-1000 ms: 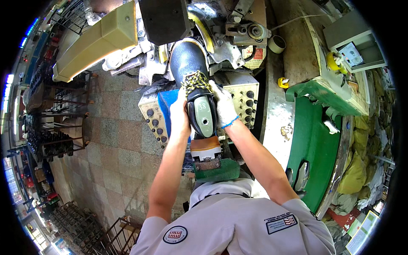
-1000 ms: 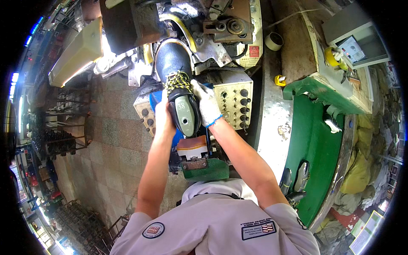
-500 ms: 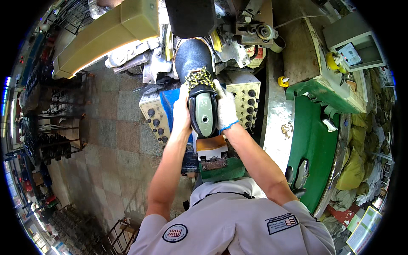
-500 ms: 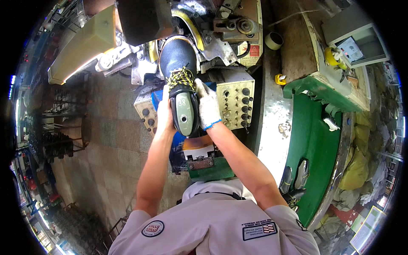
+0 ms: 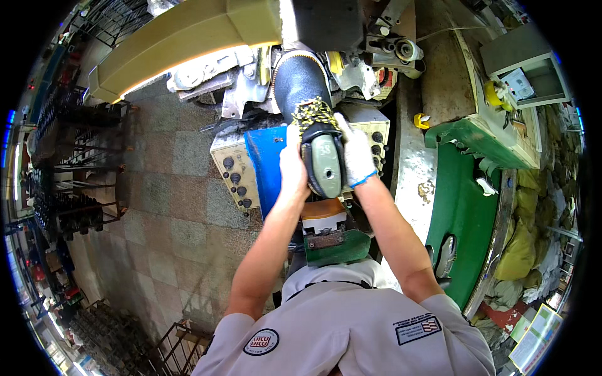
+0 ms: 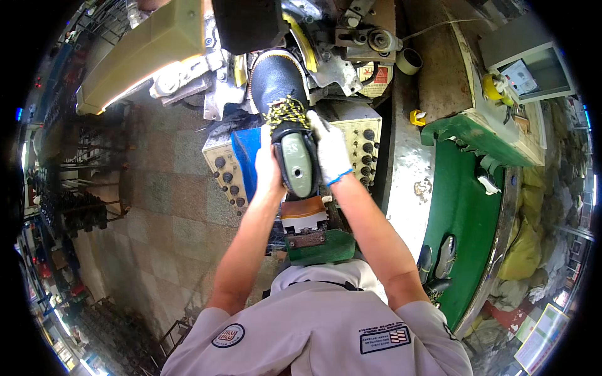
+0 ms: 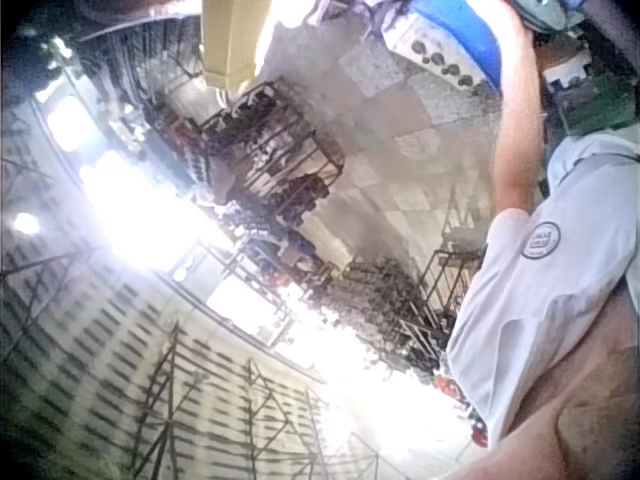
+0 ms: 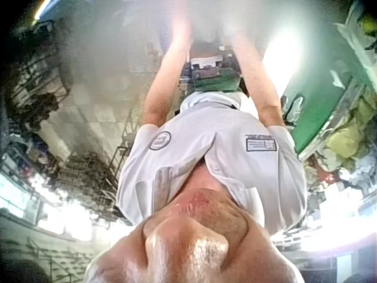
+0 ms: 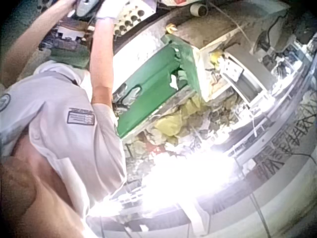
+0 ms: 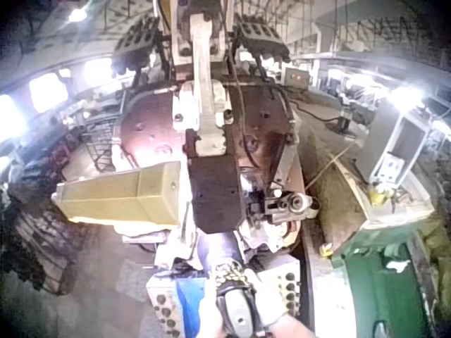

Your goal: The person operates a shoe-lasting machine by positioning shoe uppers mounted on lasts onto the machine's mold, pressing buttons to initiate the stretching and shaping process, and then placing the partially finished shoes onto a conveyor belt.

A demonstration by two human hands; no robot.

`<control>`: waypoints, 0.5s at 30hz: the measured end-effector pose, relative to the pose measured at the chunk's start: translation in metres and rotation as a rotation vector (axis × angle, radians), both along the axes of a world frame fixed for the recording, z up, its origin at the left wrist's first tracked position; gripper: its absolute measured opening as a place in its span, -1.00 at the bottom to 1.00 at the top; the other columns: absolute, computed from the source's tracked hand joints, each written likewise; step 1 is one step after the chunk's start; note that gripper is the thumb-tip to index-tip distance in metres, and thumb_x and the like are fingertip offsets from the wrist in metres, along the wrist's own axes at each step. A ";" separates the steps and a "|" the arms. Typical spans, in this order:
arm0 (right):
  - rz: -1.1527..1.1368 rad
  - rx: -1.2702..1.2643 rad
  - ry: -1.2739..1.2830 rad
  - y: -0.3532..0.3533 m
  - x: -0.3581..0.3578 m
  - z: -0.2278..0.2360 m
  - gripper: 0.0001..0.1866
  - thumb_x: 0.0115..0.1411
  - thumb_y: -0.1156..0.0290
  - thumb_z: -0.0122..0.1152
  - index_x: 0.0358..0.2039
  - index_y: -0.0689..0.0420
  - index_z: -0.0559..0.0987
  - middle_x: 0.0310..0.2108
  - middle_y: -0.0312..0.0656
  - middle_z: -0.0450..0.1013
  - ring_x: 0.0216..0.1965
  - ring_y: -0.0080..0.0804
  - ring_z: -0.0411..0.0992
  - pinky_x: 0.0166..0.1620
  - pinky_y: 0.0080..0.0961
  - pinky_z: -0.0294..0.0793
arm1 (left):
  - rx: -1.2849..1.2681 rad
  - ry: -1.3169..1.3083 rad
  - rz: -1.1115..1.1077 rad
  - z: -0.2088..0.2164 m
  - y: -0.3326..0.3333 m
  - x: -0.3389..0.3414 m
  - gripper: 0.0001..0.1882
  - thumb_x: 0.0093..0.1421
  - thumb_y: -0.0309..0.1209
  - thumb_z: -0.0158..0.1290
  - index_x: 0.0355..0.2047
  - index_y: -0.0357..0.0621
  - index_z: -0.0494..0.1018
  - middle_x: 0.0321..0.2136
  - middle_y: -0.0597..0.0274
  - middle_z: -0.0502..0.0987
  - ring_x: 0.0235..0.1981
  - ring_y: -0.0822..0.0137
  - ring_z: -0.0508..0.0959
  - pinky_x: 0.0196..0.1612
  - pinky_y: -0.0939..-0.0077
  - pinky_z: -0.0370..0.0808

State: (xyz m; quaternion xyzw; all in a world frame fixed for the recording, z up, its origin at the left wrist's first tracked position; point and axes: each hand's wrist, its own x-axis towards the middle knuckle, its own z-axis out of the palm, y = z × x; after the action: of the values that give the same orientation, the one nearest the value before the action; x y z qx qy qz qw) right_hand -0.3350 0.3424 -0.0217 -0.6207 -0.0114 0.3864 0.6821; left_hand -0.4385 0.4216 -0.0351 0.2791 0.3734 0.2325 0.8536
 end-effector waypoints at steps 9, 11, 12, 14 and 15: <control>-0.071 0.041 -0.062 0.009 -0.012 -0.001 -0.42 0.35 0.02 0.20 0.10 0.31 0.56 -0.08 -0.20 0.57 -0.13 -0.52 0.47 -0.01 -0.51 0.47 | 0.011 -0.026 -0.070 0.009 0.017 -0.005 -0.44 0.47 0.02 -0.18 -0.01 -0.24 0.56 -0.18 0.21 0.65 -0.24 0.39 0.63 -0.11 0.46 0.55; -0.087 0.121 0.011 0.010 -0.013 -0.010 -0.45 0.36 0.02 0.20 0.07 0.28 0.58 -0.11 -0.23 0.57 -0.15 -0.52 0.47 -0.03 -0.53 0.48 | 0.042 -0.034 -0.090 0.007 0.018 -0.008 -0.43 0.47 0.03 -0.17 -0.01 -0.24 0.56 -0.18 0.20 0.65 -0.25 0.39 0.63 -0.12 0.46 0.55; -0.080 0.182 0.137 0.011 -0.010 -0.015 -0.46 0.36 0.03 0.20 0.07 0.28 0.59 -0.11 -0.24 0.57 -0.16 -0.53 0.47 -0.05 -0.54 0.48 | 0.059 0.001 -0.088 0.006 0.019 -0.007 -0.43 0.47 0.04 -0.17 -0.02 -0.24 0.56 -0.18 0.20 0.65 -0.26 0.38 0.63 -0.12 0.45 0.55; -0.073 0.120 0.073 0.009 -0.011 -0.009 -0.48 0.36 0.04 0.20 0.05 0.27 0.60 -0.12 -0.26 0.58 -0.17 -0.54 0.47 -0.07 -0.55 0.48 | 0.052 0.004 -0.073 0.008 0.017 -0.008 -0.40 0.46 0.09 -0.19 -0.01 -0.22 0.55 -0.18 0.19 0.65 -0.25 0.35 0.63 -0.13 0.40 0.57; -0.071 0.086 0.043 0.009 -0.014 -0.004 -0.48 0.36 0.04 0.20 0.05 0.26 0.60 -0.12 -0.26 0.58 -0.18 -0.55 0.47 -0.08 -0.56 0.48 | 0.045 0.006 -0.068 0.011 0.016 -0.008 -0.39 0.45 0.11 -0.20 -0.01 -0.20 0.55 -0.19 0.18 0.65 -0.25 0.33 0.64 -0.13 0.38 0.58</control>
State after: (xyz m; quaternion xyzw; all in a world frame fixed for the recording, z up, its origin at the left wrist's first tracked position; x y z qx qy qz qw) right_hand -0.3486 0.3512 -0.0257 -0.5824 0.0087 0.3741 0.7216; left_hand -0.4467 0.4378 -0.0240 0.3115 0.3608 0.2111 0.8534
